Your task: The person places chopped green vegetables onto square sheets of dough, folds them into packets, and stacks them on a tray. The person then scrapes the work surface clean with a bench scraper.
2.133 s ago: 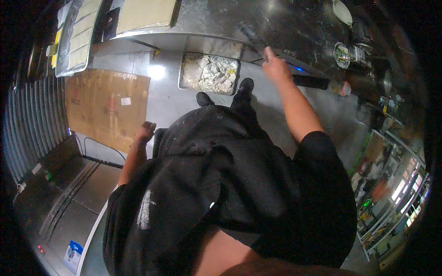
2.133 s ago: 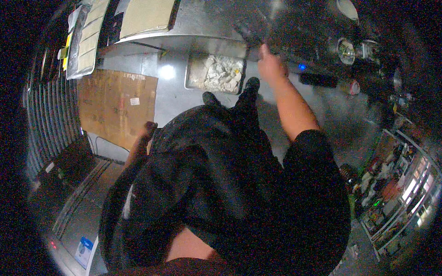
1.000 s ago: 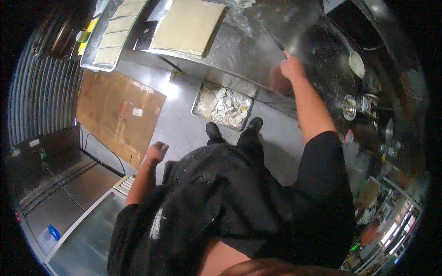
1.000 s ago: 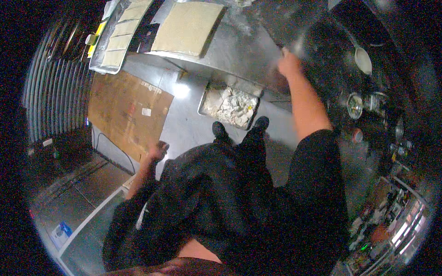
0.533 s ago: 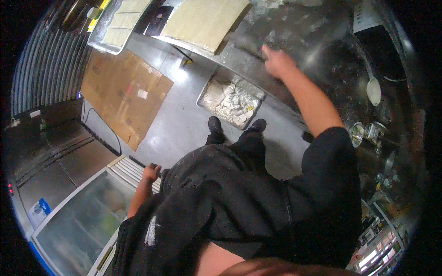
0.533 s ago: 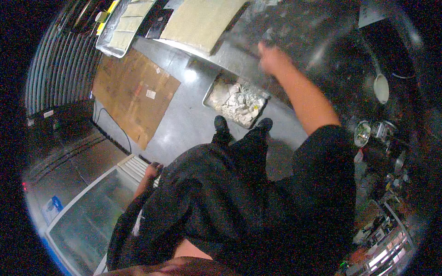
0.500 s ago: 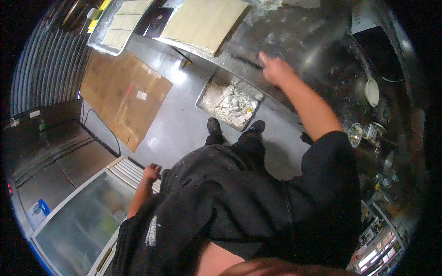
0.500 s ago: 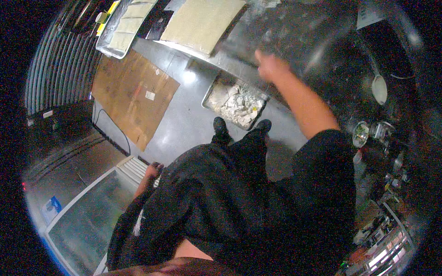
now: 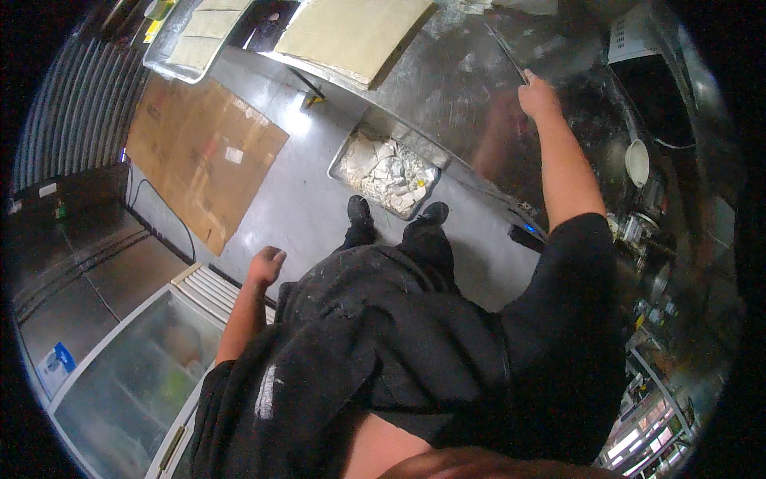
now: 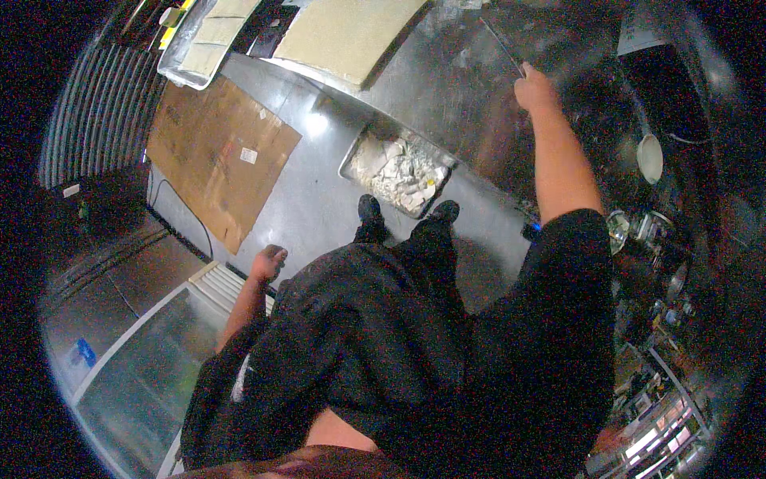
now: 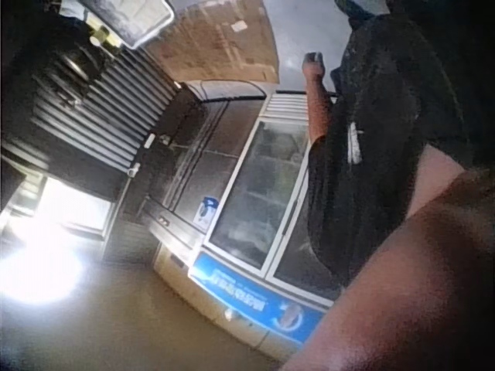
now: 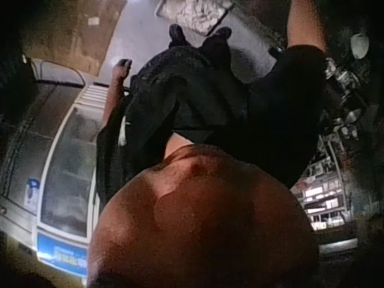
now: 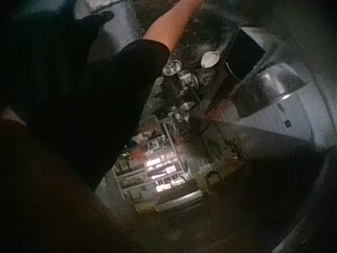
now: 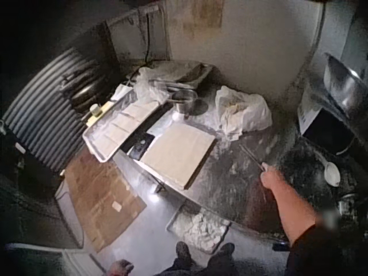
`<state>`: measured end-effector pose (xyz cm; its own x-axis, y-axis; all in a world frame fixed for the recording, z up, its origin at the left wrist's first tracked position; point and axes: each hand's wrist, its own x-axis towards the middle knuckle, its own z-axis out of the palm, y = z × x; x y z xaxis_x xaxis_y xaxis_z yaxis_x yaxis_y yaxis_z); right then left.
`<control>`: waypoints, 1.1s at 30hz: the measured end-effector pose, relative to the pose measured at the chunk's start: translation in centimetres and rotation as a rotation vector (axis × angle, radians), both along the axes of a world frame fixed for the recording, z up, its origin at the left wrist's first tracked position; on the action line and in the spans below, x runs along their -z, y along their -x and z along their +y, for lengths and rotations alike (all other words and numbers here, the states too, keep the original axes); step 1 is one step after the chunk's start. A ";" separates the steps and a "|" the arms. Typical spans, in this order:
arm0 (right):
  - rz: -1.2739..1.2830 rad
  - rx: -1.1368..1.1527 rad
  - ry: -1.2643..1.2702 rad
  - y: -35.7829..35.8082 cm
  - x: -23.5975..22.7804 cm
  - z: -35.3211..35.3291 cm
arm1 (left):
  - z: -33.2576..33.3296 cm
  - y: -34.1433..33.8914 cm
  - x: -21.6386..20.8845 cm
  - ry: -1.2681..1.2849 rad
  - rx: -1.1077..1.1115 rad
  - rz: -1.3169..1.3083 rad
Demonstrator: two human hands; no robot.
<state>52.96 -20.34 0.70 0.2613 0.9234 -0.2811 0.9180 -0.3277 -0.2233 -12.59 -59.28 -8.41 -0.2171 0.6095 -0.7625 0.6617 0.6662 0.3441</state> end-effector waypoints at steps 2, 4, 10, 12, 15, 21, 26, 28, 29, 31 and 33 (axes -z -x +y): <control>0.001 -0.056 0.015 1.1 0.8 0.0 | -1.3 0.8 0.4 0.063 0.023 0.035; -0.023 -0.215 0.073 4.7 1.3 -2.0 | -2.7 1.9 0.9 0.159 0.006 0.056; -0.009 -0.445 0.387 12.6 -2.8 -12.9 | -3.4 5.0 3.6 0.098 0.121 0.096; 0.005 -0.521 0.406 11.8 -3.6 -14.0 | -2.3 4.8 3.8 0.138 -0.076 -0.015; 0.163 -0.271 0.164 6.6 -2.7 -12.3 | 0.1 3.7 2.9 -0.012 -0.079 -0.033; -0.085 0.271 -0.073 -11.1 0.7 -3.4 | 2.7 -0.1 -0.5 -0.045 -0.102 -0.022; -0.103 0.278 -0.072 -12.8 2.4 4.2 | -0.3 -1.6 -3.8 0.077 0.054 0.120; -0.086 0.146 -0.025 -9.7 2.2 5.1 | -1.4 -1.4 -4.1 0.109 0.184 0.186; -0.082 0.074 0.005 -7.7 2.0 4.6 | -2.0 -1.0 -4.1 0.178 0.227 0.234; -0.098 -0.087 -0.003 -3.8 1.2 2.3 | -2.4 -0.1 -3.2 0.299 0.188 0.226; -0.106 -0.132 0.129 0.0 0.3 -0.3 | -2.2 0.7 -1.9 0.206 0.332 0.247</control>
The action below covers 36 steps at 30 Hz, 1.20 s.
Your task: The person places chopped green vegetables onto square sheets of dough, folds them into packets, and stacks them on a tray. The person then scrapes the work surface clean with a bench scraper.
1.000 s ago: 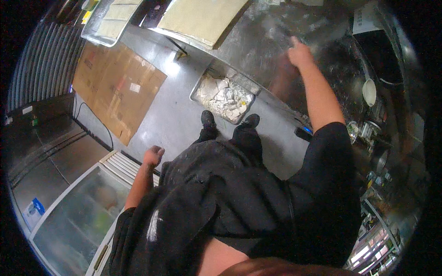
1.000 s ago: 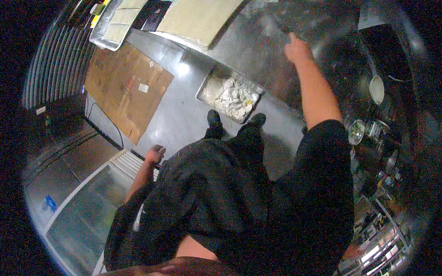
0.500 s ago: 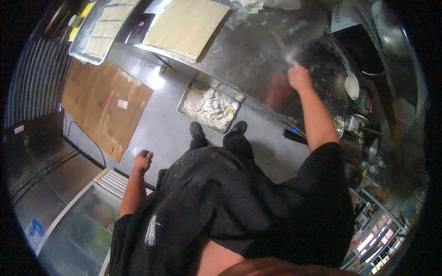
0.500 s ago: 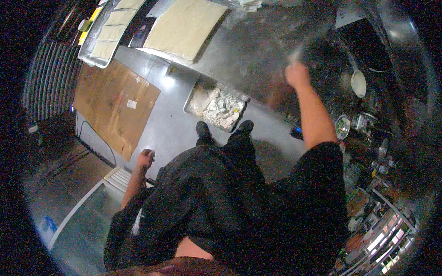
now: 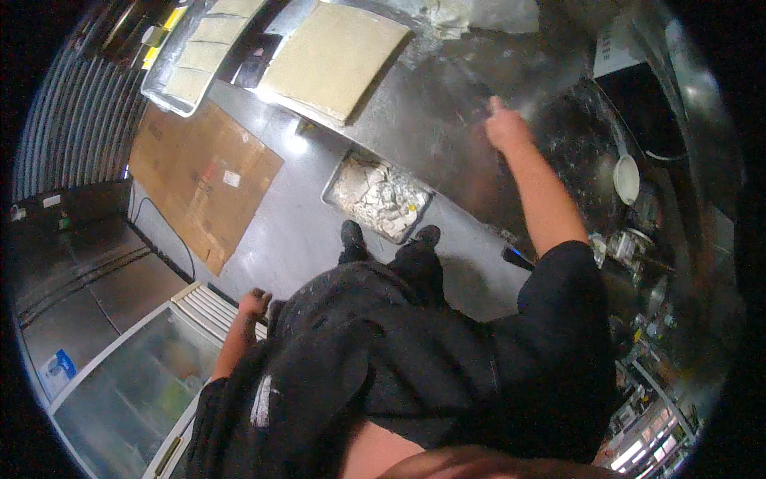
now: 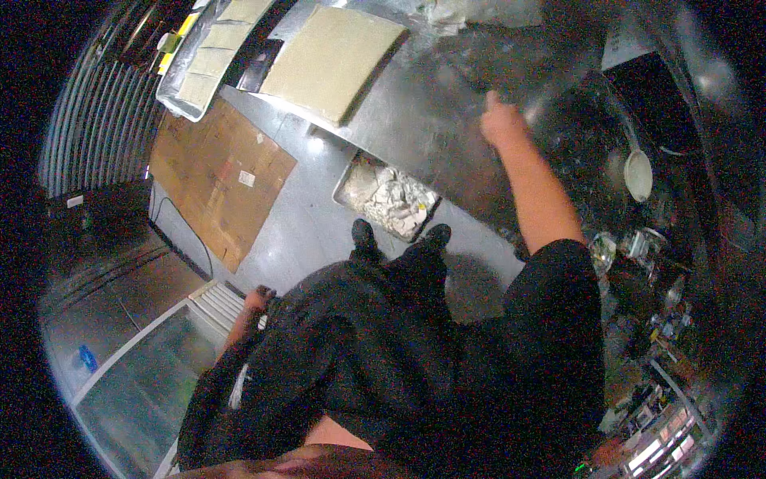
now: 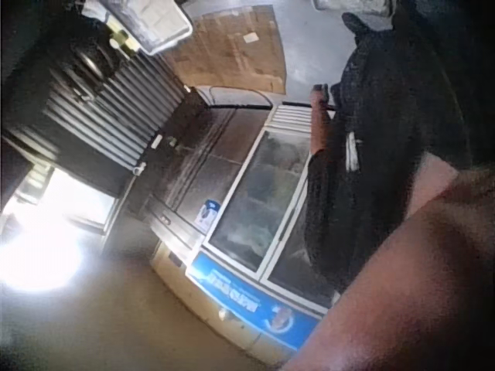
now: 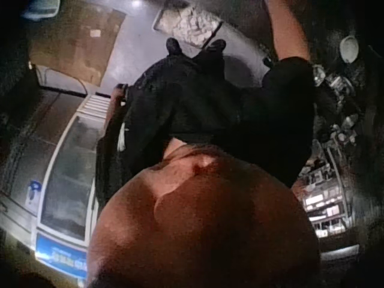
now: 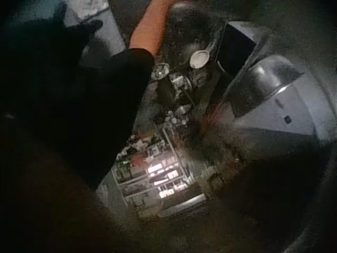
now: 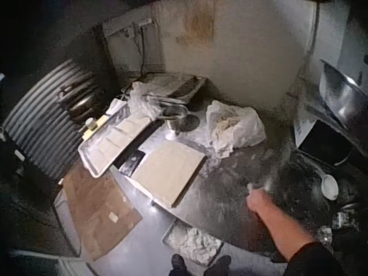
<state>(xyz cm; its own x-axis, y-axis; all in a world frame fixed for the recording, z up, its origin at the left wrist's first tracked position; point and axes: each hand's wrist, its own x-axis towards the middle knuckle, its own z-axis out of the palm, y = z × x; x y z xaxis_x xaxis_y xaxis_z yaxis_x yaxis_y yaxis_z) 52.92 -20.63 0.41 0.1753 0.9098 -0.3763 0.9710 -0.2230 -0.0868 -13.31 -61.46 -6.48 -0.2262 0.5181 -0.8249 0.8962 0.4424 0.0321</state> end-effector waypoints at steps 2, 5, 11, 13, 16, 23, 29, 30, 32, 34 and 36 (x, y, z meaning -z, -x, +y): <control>-0.022 -0.146 0.129 3.1 -0.9 -3.6 | 1.5 0.2 1.4 -0.078 0.170 -0.108; 0.060 -0.298 0.175 7.8 -1.3 -9.7 | 5.1 -1.3 2.1 -0.163 0.075 -0.116; 0.203 -0.305 0.214 11.6 -1.0 -19.0 | 12.3 -6.1 0.4 -0.255 -0.069 -0.308; 0.353 -0.219 0.037 11.4 -1.0 -20.9 | 12.9 -6.5 0.0 -0.321 -0.035 -0.332; 1.151 0.610 0.232 10.4 -1.9 -22.4 | 12.1 -4.7 0.6 -0.265 -0.054 -0.322; 1.644 0.893 0.087 10.7 -6.1 -25.5 | 7.8 6.7 7.4 -0.067 -0.200 -0.247; 1.635 0.894 0.017 10.9 -7.0 -27.0 | 9.4 13.5 10.3 0.085 -0.461 -0.312; 1.622 0.906 0.005 10.6 -6.8 -27.1 | 10.8 13.3 10.3 0.111 -0.565 -0.458; 1.607 0.886 -0.006 9.7 -6.3 -27.1 | 15.3 11.4 9.8 0.165 -0.713 -0.653; 1.570 0.845 -0.014 8.3 -5.7 -26.9 | 20.4 6.0 8.4 -0.109 -0.722 -0.858; 1.559 0.892 -0.040 6.6 -4.9 -26.2 | 25.4 -1.3 5.5 -0.371 -0.381 -0.698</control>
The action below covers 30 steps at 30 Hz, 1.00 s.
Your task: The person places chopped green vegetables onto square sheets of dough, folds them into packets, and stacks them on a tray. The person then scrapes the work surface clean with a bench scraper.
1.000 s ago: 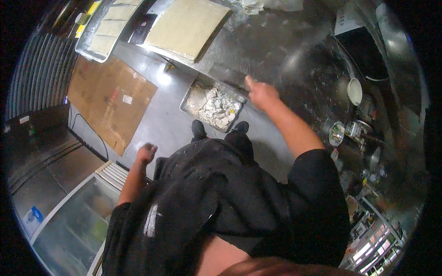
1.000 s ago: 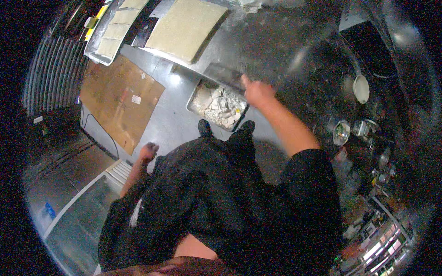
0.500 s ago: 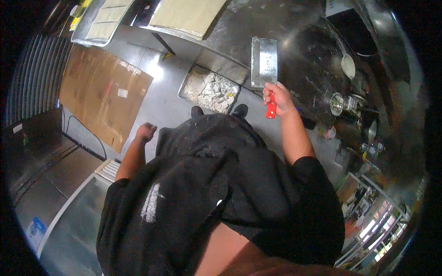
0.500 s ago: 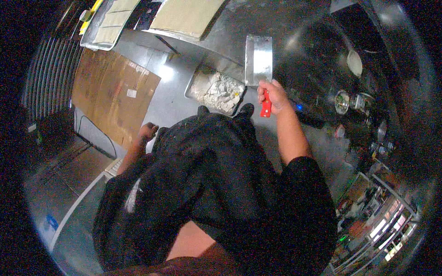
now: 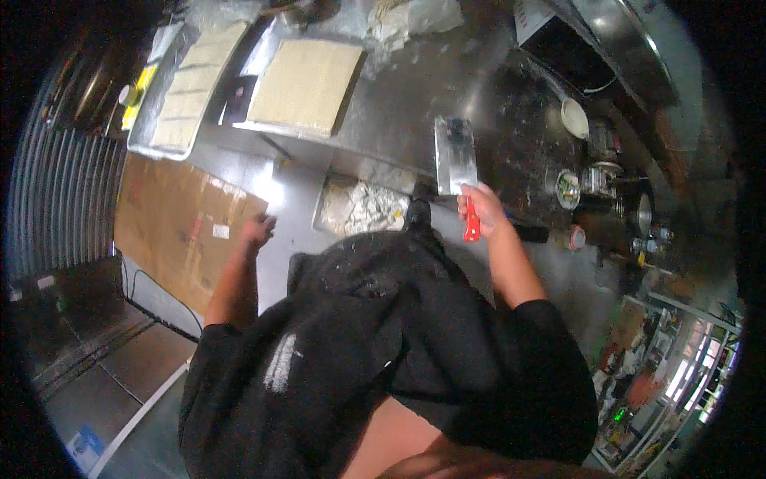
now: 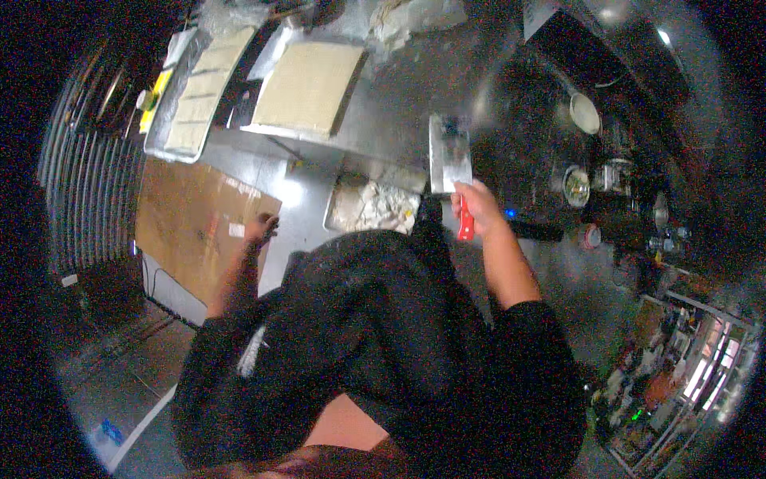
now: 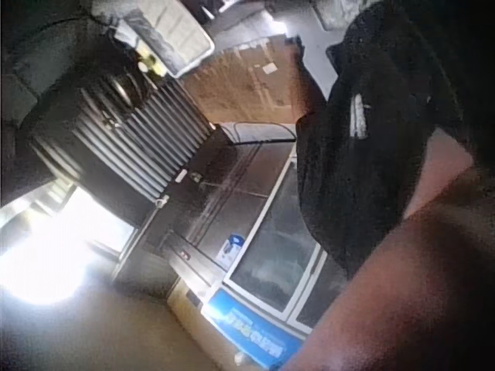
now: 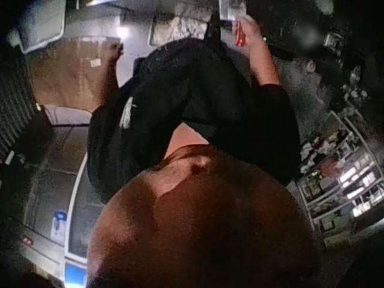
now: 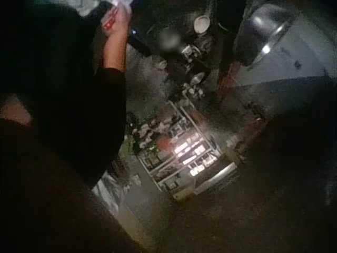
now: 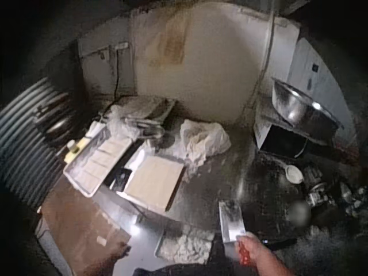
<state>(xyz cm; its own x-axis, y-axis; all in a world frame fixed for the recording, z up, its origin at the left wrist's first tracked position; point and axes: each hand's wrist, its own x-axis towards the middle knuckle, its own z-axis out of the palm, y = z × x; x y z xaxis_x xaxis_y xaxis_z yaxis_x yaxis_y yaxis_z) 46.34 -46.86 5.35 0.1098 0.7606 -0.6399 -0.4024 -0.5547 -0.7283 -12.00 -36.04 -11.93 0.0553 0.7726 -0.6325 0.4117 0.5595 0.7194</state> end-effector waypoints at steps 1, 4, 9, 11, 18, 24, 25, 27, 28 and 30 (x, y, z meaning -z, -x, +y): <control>-0.033 0.041 0.049 -1.0 0.4 0.4 | 3.2 -3.5 -2.3 0.018 0.070 -0.079; -0.005 0.104 0.069 -4.8 1.6 2.6 | 10.1 -15.1 -9.1 -0.264 0.295 0.088; -0.050 0.049 0.129 -11.2 4.4 8.1 | 19.4 -30.6 -16.2 -0.442 0.395 0.312; -0.116 0.013 0.087 -13.3 5.4 10.3 | 23.5 -35.3 -16.7 -0.551 0.423 0.337; -0.161 -0.151 0.166 -18.3 7.9 14.8 | 36.2 -43.3 -12.2 -0.539 0.371 0.558; -0.415 -0.303 -0.024 -19.0 11.6 14.3 | 46.6 -44.3 -7.7 -0.583 0.218 0.732; -0.340 -0.280 0.000 -18.9 11.6 14.1 | 48.2 -44.5 -7.3 -0.640 0.300 0.819; -0.182 -0.173 0.046 -18.9 11.2 14.1 | 50.0 -45.2 -6.4 -0.478 -0.055 0.393; -0.185 -0.189 0.069 -18.9 10.8 14.2 | 50.7 -45.1 -6.2 -0.317 0.005 0.208; -0.175 -0.225 0.100 -18.8 9.8 14.2 | 50.5 -45.6 -5.4 -0.194 0.051 -0.014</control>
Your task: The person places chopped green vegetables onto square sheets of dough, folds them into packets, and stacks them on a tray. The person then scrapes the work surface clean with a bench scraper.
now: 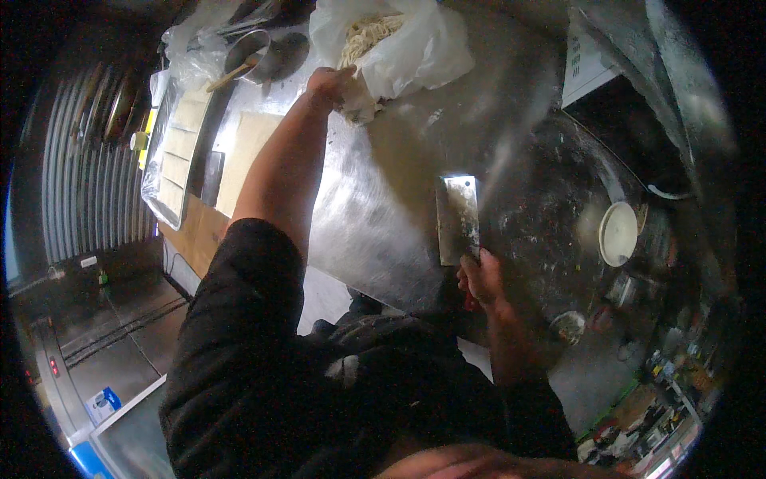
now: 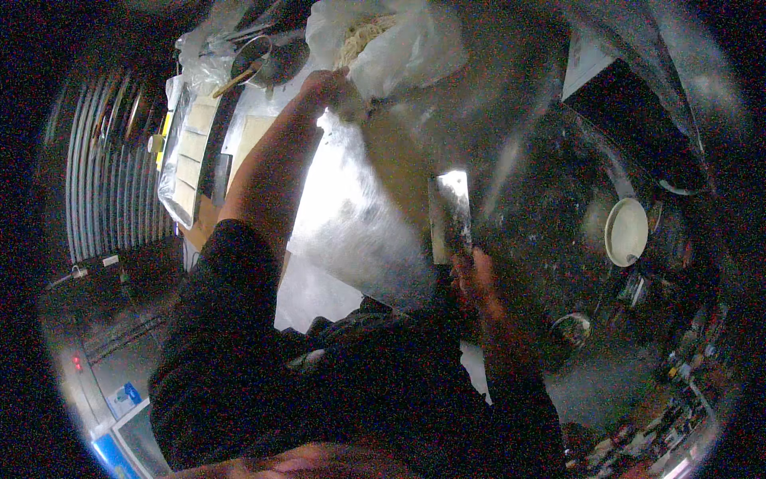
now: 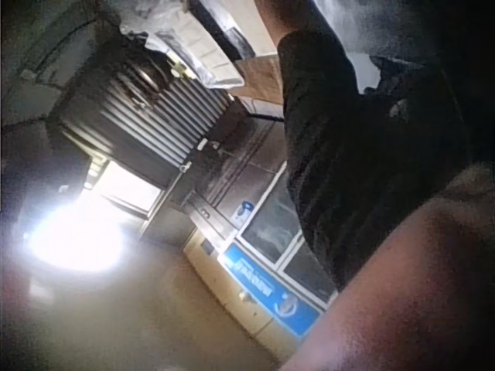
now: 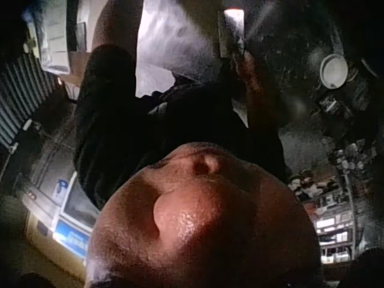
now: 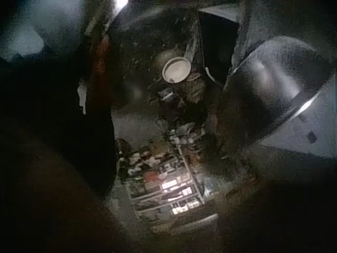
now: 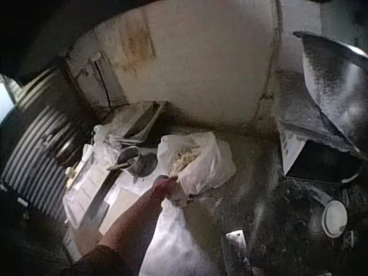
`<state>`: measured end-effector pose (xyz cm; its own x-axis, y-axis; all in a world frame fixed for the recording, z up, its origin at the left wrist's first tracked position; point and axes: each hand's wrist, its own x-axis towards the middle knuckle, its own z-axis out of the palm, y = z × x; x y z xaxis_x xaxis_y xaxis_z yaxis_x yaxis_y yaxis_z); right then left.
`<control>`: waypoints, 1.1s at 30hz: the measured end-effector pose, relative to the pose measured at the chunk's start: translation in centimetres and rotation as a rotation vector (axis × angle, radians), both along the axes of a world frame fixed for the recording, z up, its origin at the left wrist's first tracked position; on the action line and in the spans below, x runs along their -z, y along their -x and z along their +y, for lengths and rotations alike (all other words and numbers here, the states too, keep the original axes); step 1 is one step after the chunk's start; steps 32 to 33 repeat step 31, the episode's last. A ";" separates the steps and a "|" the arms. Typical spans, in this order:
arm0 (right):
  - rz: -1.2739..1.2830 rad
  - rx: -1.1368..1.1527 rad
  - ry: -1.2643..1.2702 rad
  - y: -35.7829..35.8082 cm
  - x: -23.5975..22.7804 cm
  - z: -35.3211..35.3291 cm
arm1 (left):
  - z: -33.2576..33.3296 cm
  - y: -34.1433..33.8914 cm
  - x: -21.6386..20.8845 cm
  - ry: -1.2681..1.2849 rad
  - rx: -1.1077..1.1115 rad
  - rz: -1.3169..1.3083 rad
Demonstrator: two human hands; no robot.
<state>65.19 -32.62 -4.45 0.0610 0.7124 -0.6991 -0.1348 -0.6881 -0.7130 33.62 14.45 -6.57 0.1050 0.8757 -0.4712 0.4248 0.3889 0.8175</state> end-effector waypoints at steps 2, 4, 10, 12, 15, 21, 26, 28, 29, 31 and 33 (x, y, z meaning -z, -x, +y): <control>0.027 0.005 0.007 -0.1 -1.0 0.1 | 0.0 -0.5 0.4 -0.102 -0.018 -0.079; 0.021 -0.020 -0.012 0.1 -1.5 0.4 | 0.2 -0.3 0.3 0.013 -0.016 -0.292; 0.115 -0.055 0.155 -1.2 -2.6 0.3 | 3.0 -4.9 0.2 -0.370 0.468 0.717; -0.024 -0.111 0.135 -0.7 -2.7 0.3 | 2.9 -7.7 -0.4 -0.603 0.600 0.812; -0.060 -0.069 0.061 0.2 -2.3 0.7 | 1.2 -14.2 -2.1 -0.617 0.582 0.438; -0.160 -0.112 0.062 0.2 -3.4 0.5 | -5.0 -27.3 -6.4 -0.536 0.610 0.293; -0.058 -0.069 0.056 0.1 -2.3 0.1 | -8.0 -32.0 -6.2 -0.494 0.538 0.139; -0.084 -0.087 0.072 0.0 -1.9 -0.3 | -9.6 -32.1 -5.7 -0.383 0.567 0.092; -0.126 -0.093 0.067 0.1 -1.6 -0.5 | -9.8 -31.2 -5.3 -0.365 0.597 0.054; -0.145 -0.096 0.062 -0.1 -1.0 -0.9 | -10.7 -28.6 -4.2 -0.369 0.668 -0.009; -0.145 -0.096 0.062 -0.1 -1.0 -0.9 | -10.7 -28.6 -4.2 -0.369 0.668 -0.009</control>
